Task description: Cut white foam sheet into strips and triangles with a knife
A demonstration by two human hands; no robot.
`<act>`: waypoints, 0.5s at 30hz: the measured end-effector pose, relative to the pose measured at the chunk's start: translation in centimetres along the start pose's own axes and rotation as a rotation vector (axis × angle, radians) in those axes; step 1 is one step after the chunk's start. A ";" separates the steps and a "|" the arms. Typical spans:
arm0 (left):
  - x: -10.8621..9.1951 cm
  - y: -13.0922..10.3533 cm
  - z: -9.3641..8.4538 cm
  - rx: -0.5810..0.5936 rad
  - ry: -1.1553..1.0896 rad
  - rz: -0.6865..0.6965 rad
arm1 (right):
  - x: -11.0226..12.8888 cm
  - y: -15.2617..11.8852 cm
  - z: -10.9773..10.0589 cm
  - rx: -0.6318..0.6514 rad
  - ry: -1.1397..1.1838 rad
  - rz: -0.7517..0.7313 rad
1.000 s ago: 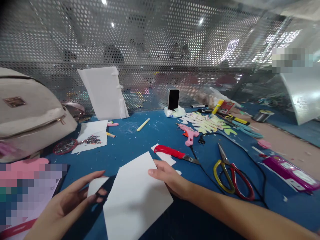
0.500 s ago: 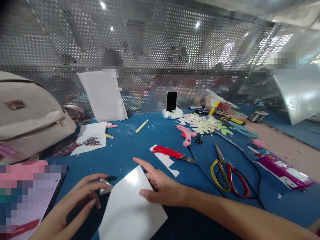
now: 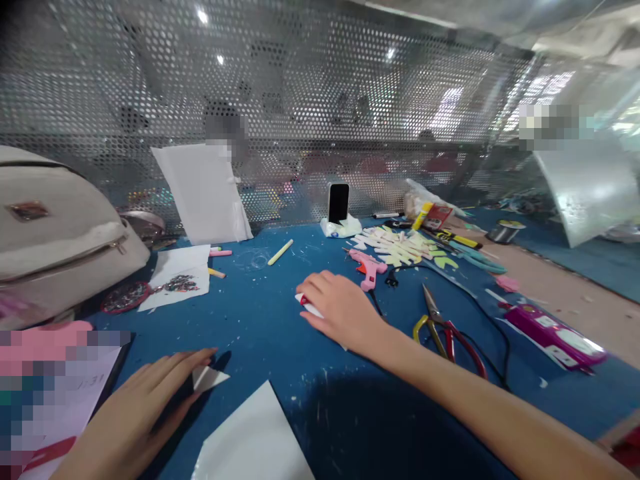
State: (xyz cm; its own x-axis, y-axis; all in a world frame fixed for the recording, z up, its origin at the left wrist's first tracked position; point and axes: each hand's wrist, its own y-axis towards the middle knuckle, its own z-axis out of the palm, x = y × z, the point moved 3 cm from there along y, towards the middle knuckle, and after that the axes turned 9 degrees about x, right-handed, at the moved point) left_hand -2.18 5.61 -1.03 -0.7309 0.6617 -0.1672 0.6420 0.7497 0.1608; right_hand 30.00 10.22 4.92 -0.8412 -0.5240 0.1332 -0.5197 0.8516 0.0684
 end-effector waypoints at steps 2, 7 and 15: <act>0.1 0.0 0.2 0.012 0.001 -0.009 | -1.9 0.2 -0.5 0.079 -0.027 0.124; 0.3 -0.2 0.2 0.016 -0.006 -0.011 | -4.2 -0.4 -0.2 0.169 0.088 0.174; -0.8 -0.5 -1.6 -0.081 0.182 0.216 | -5.0 -0.1 -1.0 0.041 0.262 0.213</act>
State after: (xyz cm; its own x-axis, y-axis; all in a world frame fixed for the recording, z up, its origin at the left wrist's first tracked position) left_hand -2.30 4.66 0.53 -0.6136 0.7877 0.0558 0.7721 0.5836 0.2517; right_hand 34.44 12.79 5.24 -0.8675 -0.3089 0.3898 -0.3462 0.9377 -0.0273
